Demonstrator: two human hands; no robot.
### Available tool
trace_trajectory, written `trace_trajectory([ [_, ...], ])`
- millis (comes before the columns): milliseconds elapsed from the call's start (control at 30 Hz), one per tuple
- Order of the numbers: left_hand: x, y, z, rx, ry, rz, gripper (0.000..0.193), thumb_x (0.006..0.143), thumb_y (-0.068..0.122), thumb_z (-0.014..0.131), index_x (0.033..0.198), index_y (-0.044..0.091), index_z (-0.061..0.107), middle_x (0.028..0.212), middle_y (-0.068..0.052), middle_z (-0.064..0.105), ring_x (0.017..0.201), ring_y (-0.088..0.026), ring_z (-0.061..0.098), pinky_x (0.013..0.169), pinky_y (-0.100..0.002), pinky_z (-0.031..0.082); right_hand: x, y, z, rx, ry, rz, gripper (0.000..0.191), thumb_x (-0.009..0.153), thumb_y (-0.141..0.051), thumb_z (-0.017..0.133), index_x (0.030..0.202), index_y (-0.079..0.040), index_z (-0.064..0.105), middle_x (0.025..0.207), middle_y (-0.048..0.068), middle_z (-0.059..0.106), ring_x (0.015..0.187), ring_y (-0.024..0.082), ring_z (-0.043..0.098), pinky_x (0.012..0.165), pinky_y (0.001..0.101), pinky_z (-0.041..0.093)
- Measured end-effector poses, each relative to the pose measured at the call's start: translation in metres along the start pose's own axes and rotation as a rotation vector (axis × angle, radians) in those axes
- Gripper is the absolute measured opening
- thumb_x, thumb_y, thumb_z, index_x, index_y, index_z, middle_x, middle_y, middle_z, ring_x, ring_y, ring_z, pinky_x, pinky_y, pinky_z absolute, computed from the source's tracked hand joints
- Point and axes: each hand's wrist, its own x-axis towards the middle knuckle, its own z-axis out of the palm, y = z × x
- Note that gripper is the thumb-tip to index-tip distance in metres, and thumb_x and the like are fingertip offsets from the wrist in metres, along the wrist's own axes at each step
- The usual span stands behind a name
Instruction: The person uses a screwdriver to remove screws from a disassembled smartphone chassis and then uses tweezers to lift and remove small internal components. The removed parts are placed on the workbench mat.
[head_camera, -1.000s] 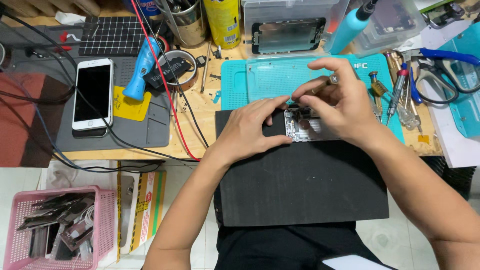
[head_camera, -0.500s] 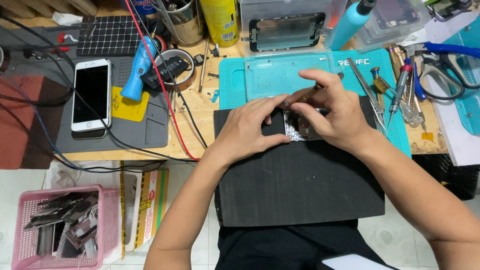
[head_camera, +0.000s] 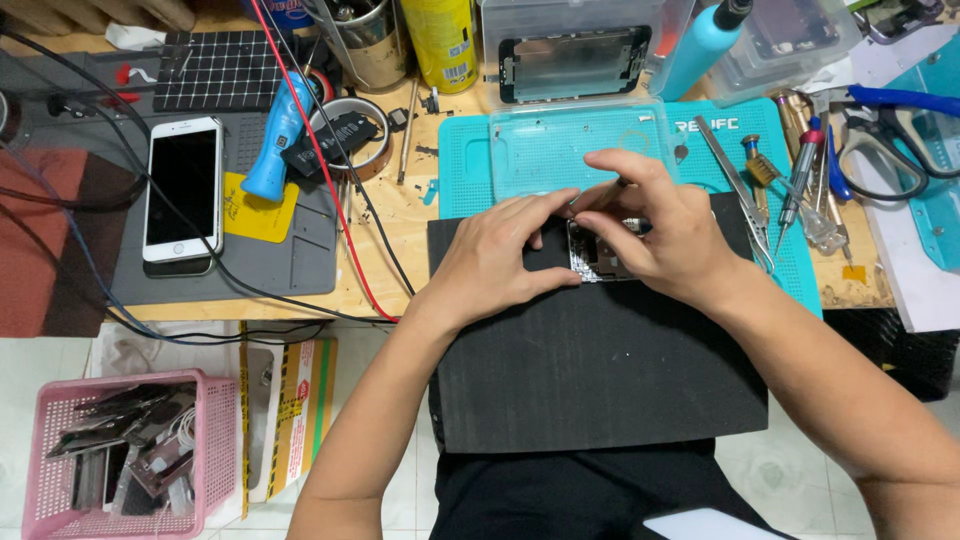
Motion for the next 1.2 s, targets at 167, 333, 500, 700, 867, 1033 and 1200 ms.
trace_trajectory([
  [167,0.000,0.000,0.000,-0.005,0.006,0.002,0.083,0.072,0.033,0.090,0.144,0.011,0.055,0.113,-0.008,0.070,0.084,-0.023,0.066,0.080,-0.038,0.054,0.000,0.000,0.001,-0.026,0.005,0.004,0.056,0.096,-0.001,0.076,0.142,-0.004,0.045,0.101,0.012,0.078,0.094,0.022,0.079,0.078,0.0306,0.063],
  [333,0.001,0.000,-0.001,-0.005,0.005,-0.003,0.081,0.073,0.034,0.090,0.143,0.010,0.056,0.112,-0.008,0.070,0.084,-0.023,0.066,0.080,-0.038,0.054,0.005,-0.002,-0.001,-0.014,-0.022,-0.005,0.054,0.095,-0.003,0.078,0.140,-0.005,0.048,0.097,0.010,0.075,0.089,0.019,0.078,0.076,0.0302,0.062],
  [500,0.001,0.002,0.001,-0.016,0.009,-0.002,0.078,0.073,0.035,0.090,0.139,0.009,0.057,0.115,-0.008,0.070,0.085,-0.023,0.067,0.080,-0.037,0.055,0.014,-0.006,-0.005,-0.101,-0.009,-0.020,0.049,0.088,-0.008,0.086,0.129,-0.004,0.060,0.091,0.012,0.069,0.078,0.020,0.071,0.068,0.0317,0.057],
  [700,0.004,0.002,0.005,0.009,-0.015,-0.048,0.066,0.072,0.034,0.091,0.125,0.008,0.062,0.108,-0.007,0.071,0.086,-0.024,0.068,0.080,-0.038,0.055,0.020,-0.016,-0.012,0.026,-0.116,-0.131,0.042,0.090,0.004,0.074,0.129,-0.004,0.063,0.104,0.011,0.071,0.093,0.025,0.073,0.080,0.0339,0.059],
  [867,0.006,0.005,0.007,-0.012,0.022,-0.003,0.074,0.071,0.033,0.090,0.133,0.006,0.059,0.114,-0.009,0.070,0.085,-0.024,0.067,0.078,-0.038,0.055,0.026,-0.021,-0.011,-0.098,-0.063,-0.020,0.041,0.089,-0.001,0.081,0.126,-0.005,0.065,0.092,0.012,0.066,0.081,0.026,0.070,0.070,0.0359,0.056],
  [1033,0.006,0.007,0.007,-0.005,0.009,-0.024,0.075,0.071,0.034,0.091,0.134,0.008,0.060,0.112,-0.008,0.070,0.084,-0.023,0.068,0.079,-0.038,0.056,0.027,-0.020,-0.024,-0.035,-0.097,-0.156,0.046,0.087,0.000,0.077,0.130,-0.003,0.061,0.097,0.012,0.066,0.087,0.028,0.069,0.076,0.0367,0.056],
  [1200,0.008,0.012,0.006,0.031,-0.007,-0.043,0.079,0.070,0.034,0.091,0.138,0.009,0.060,0.104,-0.008,0.069,0.083,-0.024,0.066,0.077,-0.039,0.055,0.026,-0.023,-0.028,-0.067,-0.091,-0.032,0.045,0.088,-0.001,0.078,0.131,-0.005,0.063,0.091,0.010,0.066,0.081,0.025,0.069,0.071,0.0353,0.055],
])
